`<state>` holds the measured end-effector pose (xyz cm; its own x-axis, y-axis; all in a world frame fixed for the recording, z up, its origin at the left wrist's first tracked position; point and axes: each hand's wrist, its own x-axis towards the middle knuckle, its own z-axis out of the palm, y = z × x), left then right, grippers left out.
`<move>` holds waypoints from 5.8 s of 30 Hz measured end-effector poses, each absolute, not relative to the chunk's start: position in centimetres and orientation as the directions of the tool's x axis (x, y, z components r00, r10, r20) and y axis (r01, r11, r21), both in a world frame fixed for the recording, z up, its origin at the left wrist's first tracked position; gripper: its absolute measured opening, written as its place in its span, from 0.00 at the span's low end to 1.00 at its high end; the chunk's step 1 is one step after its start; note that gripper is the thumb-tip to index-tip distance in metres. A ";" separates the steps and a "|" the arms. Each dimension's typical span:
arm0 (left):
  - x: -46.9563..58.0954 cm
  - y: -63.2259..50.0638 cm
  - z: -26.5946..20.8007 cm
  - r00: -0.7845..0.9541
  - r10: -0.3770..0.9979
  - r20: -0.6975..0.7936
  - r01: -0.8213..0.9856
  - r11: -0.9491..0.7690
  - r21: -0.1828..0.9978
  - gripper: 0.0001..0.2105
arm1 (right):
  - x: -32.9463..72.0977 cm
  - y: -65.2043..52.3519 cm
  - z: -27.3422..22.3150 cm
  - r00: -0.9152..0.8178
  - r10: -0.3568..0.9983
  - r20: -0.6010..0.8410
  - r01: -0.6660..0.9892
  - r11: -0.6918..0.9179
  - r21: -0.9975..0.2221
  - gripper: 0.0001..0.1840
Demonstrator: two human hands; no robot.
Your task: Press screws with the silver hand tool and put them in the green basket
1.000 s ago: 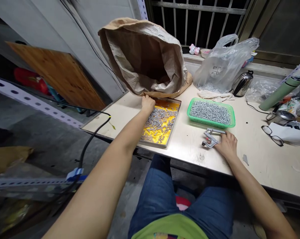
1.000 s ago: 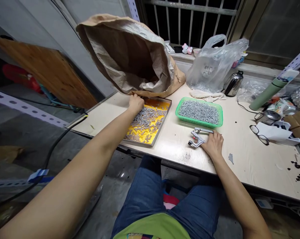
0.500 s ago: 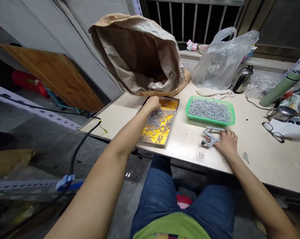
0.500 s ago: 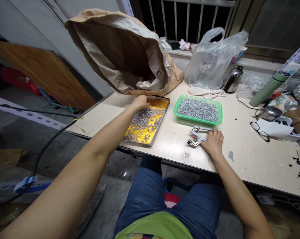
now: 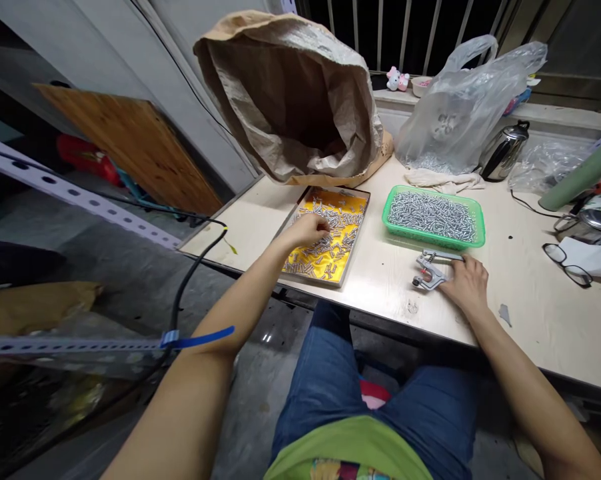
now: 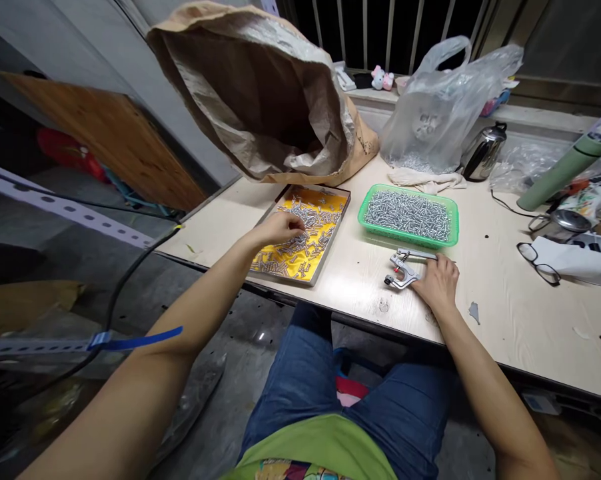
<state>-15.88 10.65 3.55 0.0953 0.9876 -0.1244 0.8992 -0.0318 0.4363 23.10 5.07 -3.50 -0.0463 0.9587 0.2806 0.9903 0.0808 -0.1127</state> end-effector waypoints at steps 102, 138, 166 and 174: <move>3.8 2.7 -0.2 0.269 0.848 -0.458 -0.012 0.478 0.878 0.14 | 22.1 3.1 1.1 -0.145 0.971 0.188 0.985 0.123 0.123 0.20; -16.2 2.6 1.2 -0.313 0.936 -0.161 0.844 0.352 0.405 0.11 | 25.1 0.3 -4.1 0.055 0.927 0.370 0.991 -0.006 -0.133 0.38; 3.1 -0.5 -3.7 -0.058 0.994 -0.096 0.176 0.104 0.979 0.03 | 20.1 0.8 -2.3 -0.181 0.891 0.417 0.982 0.183 0.034 0.36; 3.1 -0.7 -3.2 0.036 0.999 0.025 0.369 -0.036 0.929 0.03 | 20.2 0.8 -2.0 -0.210 0.876 0.434 0.978 0.196 0.077 0.36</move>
